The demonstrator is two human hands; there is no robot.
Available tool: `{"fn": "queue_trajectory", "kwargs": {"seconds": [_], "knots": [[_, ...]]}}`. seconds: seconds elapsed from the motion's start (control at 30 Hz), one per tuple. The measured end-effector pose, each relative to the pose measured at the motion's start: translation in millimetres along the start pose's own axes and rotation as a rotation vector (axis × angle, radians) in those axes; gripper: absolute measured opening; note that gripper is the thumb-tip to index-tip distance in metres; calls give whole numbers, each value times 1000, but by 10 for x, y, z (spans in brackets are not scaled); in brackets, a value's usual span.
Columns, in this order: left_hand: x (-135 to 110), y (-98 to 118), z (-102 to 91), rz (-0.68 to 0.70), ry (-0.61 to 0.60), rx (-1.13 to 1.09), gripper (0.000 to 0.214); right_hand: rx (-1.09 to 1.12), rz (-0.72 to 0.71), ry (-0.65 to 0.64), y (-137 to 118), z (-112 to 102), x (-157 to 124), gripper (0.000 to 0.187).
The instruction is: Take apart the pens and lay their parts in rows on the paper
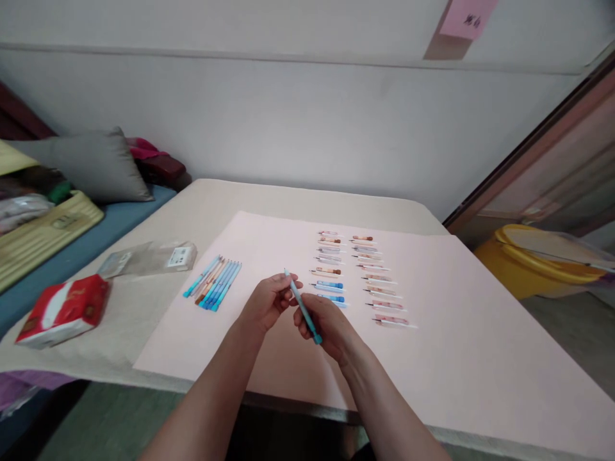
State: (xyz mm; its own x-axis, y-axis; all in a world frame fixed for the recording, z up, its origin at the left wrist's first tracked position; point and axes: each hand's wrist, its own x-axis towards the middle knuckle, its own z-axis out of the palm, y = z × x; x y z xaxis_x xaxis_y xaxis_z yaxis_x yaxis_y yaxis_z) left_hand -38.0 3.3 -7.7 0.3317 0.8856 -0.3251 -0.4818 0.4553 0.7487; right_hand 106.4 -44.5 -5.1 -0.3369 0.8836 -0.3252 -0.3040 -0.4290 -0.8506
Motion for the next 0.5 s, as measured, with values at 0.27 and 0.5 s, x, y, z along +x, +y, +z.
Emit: {"fn": "queue_trajectory", "kwargs": {"seconds": [0.27,0.5], "knots": [[-20,-31,48,69,97,136,19,-174,15,100,-2,42,30,23],[-11,-70,86,92,220,188,25,-520,-144,213,78,63,75,24]]}}
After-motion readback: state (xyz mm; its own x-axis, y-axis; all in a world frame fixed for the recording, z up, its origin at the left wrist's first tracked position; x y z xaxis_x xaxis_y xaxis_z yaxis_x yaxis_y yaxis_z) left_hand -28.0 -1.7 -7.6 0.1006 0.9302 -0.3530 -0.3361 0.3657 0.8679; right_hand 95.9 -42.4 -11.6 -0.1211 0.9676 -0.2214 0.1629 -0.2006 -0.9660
